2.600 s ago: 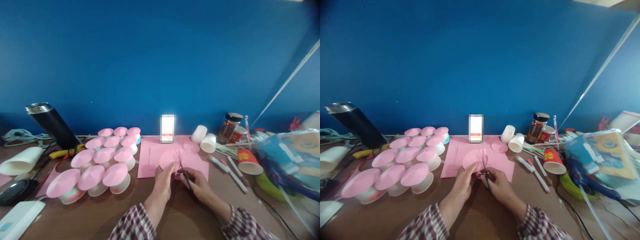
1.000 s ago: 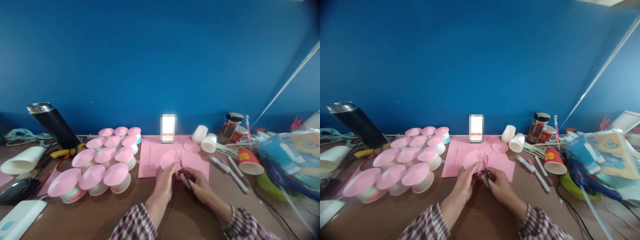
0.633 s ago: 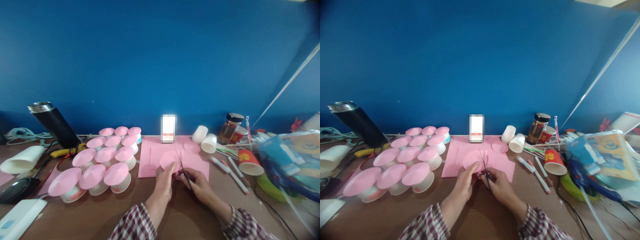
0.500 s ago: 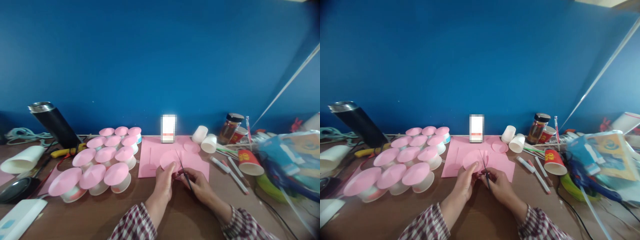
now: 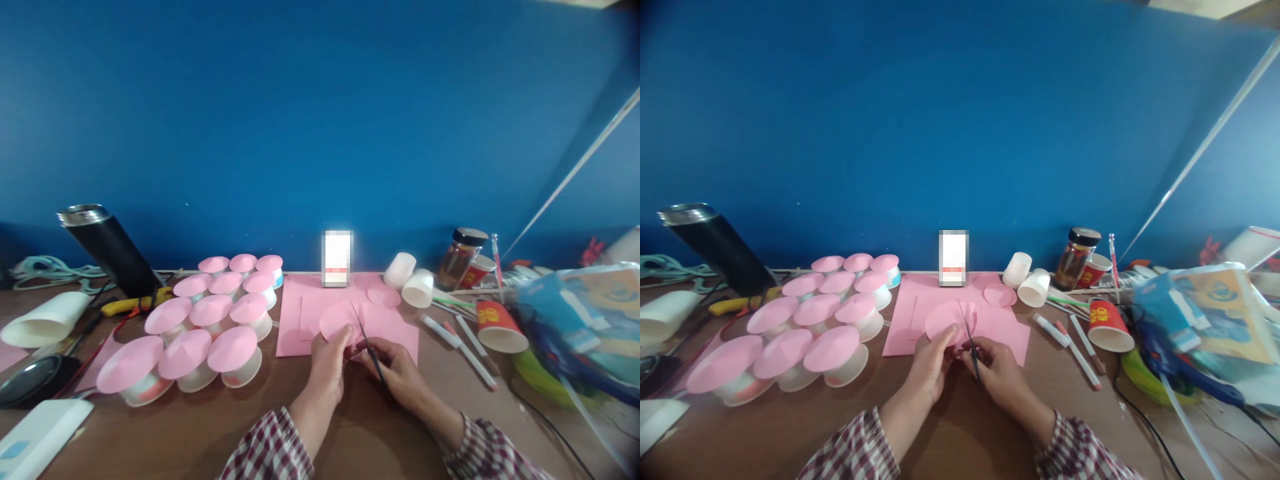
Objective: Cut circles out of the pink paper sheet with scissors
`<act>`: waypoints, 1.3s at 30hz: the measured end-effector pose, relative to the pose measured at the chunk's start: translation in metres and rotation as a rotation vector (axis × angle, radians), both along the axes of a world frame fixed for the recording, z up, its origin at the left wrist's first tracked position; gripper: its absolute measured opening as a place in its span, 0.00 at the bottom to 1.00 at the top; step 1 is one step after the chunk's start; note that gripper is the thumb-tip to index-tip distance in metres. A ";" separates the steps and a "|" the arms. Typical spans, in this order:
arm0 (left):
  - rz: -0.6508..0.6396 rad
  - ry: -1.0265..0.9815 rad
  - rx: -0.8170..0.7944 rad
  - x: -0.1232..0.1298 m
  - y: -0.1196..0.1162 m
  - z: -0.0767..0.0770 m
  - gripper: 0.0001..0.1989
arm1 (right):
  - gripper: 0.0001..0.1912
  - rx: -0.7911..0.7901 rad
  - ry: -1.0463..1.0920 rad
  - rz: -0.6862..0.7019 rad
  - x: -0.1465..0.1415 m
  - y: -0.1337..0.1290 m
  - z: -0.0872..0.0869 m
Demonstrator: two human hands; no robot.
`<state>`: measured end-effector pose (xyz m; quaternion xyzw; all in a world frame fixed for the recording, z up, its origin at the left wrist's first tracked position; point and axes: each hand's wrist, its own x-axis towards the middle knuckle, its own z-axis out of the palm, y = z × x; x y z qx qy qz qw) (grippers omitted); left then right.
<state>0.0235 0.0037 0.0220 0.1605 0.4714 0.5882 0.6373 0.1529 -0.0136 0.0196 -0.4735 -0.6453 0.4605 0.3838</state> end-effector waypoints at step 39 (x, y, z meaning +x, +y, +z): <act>-0.010 -0.074 0.009 0.001 0.000 0.003 0.13 | 0.19 -0.052 0.042 0.007 0.000 0.000 -0.002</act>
